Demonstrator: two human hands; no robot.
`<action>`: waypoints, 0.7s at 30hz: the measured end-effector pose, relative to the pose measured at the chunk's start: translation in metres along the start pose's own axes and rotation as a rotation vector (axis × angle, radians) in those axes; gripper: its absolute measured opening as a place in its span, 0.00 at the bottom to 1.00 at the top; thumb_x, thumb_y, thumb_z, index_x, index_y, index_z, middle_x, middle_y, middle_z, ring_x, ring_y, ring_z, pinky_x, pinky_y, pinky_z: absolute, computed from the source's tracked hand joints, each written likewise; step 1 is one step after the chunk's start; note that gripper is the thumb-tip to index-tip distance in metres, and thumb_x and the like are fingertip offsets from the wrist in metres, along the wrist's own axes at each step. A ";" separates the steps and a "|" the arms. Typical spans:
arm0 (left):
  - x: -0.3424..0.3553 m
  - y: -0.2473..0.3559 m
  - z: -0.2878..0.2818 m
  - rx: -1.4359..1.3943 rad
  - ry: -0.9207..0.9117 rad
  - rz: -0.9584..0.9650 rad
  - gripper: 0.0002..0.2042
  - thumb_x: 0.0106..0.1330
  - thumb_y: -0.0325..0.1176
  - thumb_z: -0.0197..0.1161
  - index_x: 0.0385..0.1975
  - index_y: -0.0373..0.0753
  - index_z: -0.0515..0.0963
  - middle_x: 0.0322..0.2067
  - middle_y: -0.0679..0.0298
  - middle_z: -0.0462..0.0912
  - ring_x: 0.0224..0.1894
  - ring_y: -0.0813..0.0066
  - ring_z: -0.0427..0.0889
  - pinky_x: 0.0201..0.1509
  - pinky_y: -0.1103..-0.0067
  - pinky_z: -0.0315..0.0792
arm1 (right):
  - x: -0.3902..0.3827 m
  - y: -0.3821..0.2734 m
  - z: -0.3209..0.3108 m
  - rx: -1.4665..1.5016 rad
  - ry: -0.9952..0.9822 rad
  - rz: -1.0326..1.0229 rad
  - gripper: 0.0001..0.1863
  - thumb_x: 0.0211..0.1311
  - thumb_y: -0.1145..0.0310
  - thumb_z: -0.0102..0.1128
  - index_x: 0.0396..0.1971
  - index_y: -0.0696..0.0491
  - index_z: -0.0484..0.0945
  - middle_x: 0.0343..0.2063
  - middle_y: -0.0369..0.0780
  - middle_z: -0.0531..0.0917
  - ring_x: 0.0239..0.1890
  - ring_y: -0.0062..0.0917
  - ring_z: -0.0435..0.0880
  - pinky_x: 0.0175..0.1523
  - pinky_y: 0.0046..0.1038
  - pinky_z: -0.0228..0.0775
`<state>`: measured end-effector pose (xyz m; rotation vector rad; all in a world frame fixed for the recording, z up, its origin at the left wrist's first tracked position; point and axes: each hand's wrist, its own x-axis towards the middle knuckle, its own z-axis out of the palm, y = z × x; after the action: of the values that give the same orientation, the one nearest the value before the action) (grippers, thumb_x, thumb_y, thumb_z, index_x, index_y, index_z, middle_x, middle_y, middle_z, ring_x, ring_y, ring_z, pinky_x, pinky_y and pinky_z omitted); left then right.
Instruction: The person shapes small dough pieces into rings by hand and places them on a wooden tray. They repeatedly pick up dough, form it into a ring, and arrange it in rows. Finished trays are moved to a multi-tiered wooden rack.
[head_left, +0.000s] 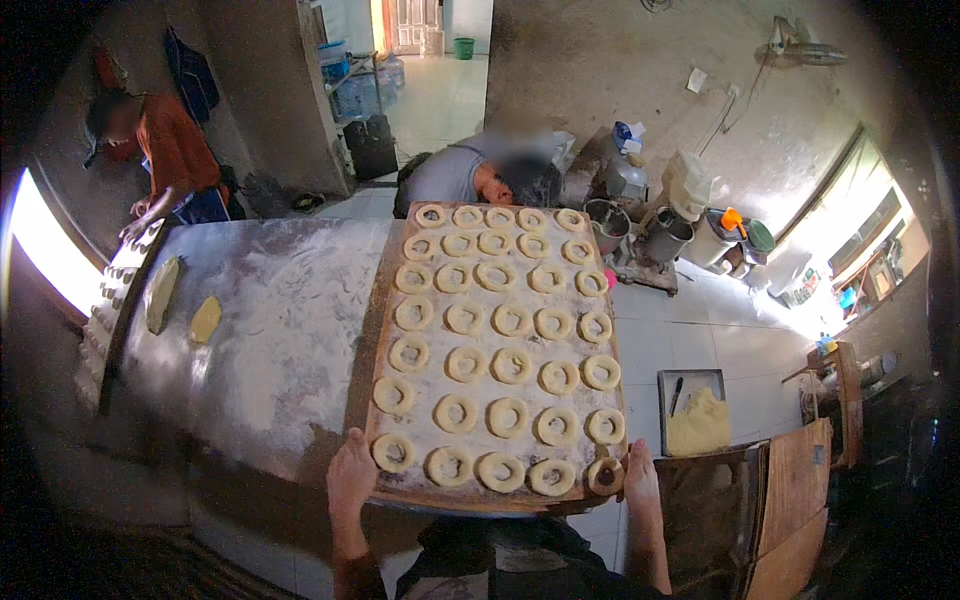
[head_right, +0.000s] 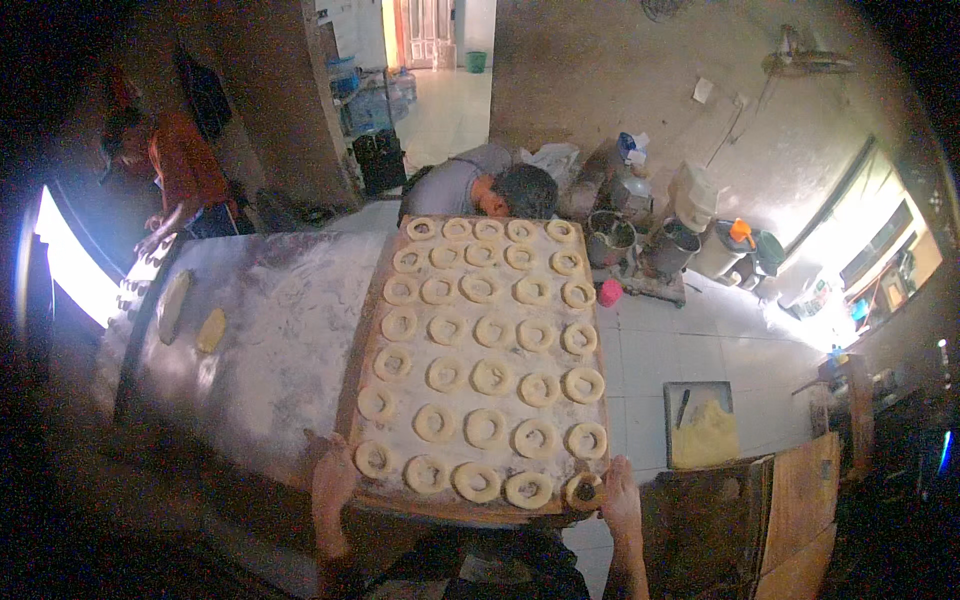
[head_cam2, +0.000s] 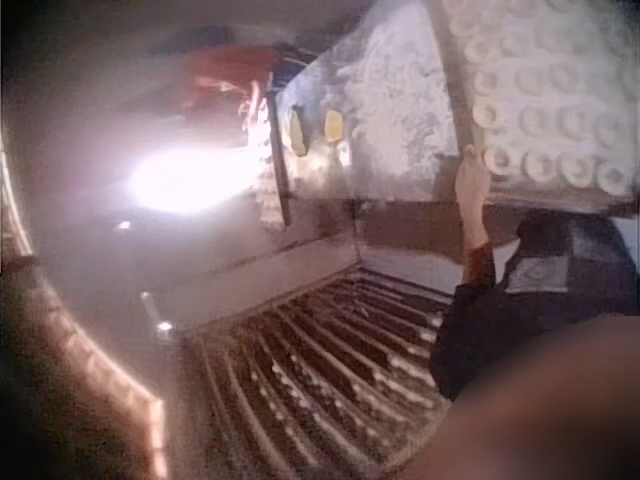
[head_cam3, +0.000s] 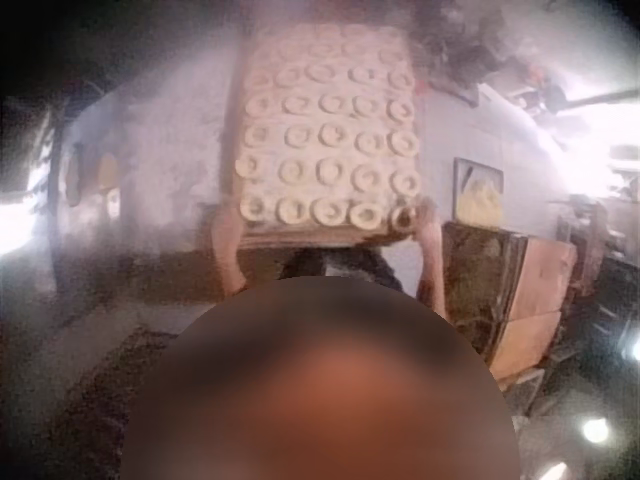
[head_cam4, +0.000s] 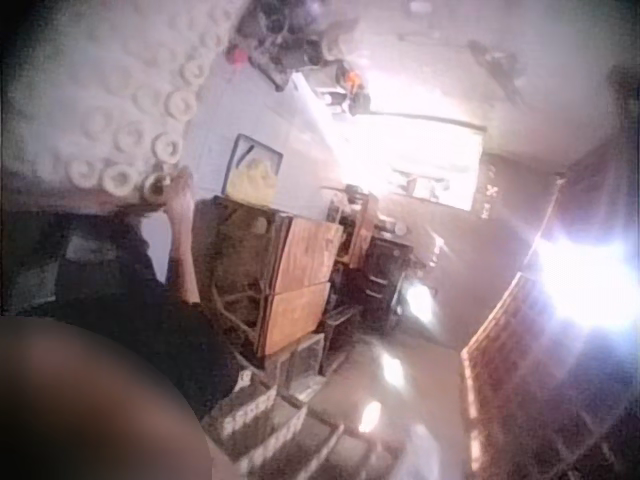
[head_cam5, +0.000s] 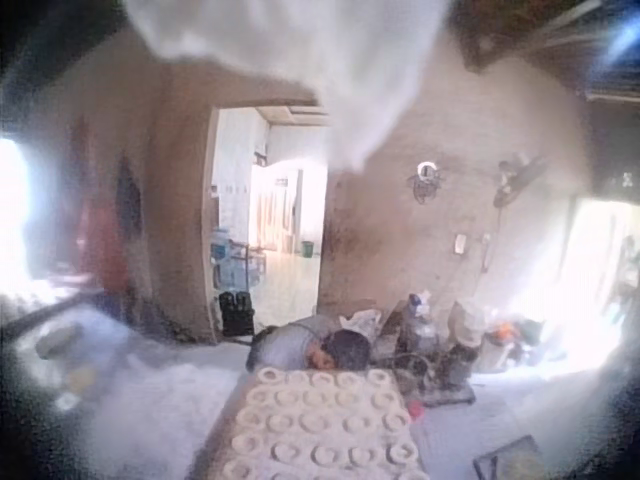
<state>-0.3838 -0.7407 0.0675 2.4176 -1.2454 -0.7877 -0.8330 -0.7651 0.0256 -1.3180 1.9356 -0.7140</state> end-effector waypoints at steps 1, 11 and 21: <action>-0.002 -0.001 0.002 0.025 0.025 0.020 0.41 0.75 0.61 0.21 0.58 0.29 0.73 0.52 0.34 0.76 0.59 0.34 0.71 0.64 0.53 0.64 | 0.004 0.001 -0.005 0.116 -0.119 0.200 0.37 0.77 0.42 0.32 0.52 0.65 0.73 0.45 0.53 0.80 0.49 0.39 0.78 0.56 0.37 0.68; -0.014 -0.069 0.059 -0.348 0.125 0.162 0.38 0.75 0.64 0.33 0.65 0.33 0.67 0.62 0.57 0.72 0.63 0.61 0.69 0.71 0.66 0.60 | 0.037 -0.036 -0.034 0.849 -0.464 0.353 0.42 0.72 0.33 0.33 0.63 0.60 0.66 0.53 0.48 0.79 0.51 0.35 0.83 0.55 0.38 0.78; -0.020 -0.059 0.045 -1.086 -0.296 0.013 0.46 0.69 0.72 0.35 0.74 0.37 0.49 0.73 0.51 0.54 0.73 0.57 0.59 0.73 0.51 0.52 | 0.033 -0.016 -0.025 1.004 -0.560 0.133 0.40 0.72 0.36 0.38 0.65 0.58 0.65 0.58 0.46 0.76 0.56 0.37 0.80 0.56 0.39 0.78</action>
<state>-0.3822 -0.6914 0.0088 1.4304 -0.6100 -1.3833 -0.8521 -0.7998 0.0460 -0.6330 0.9534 -0.9370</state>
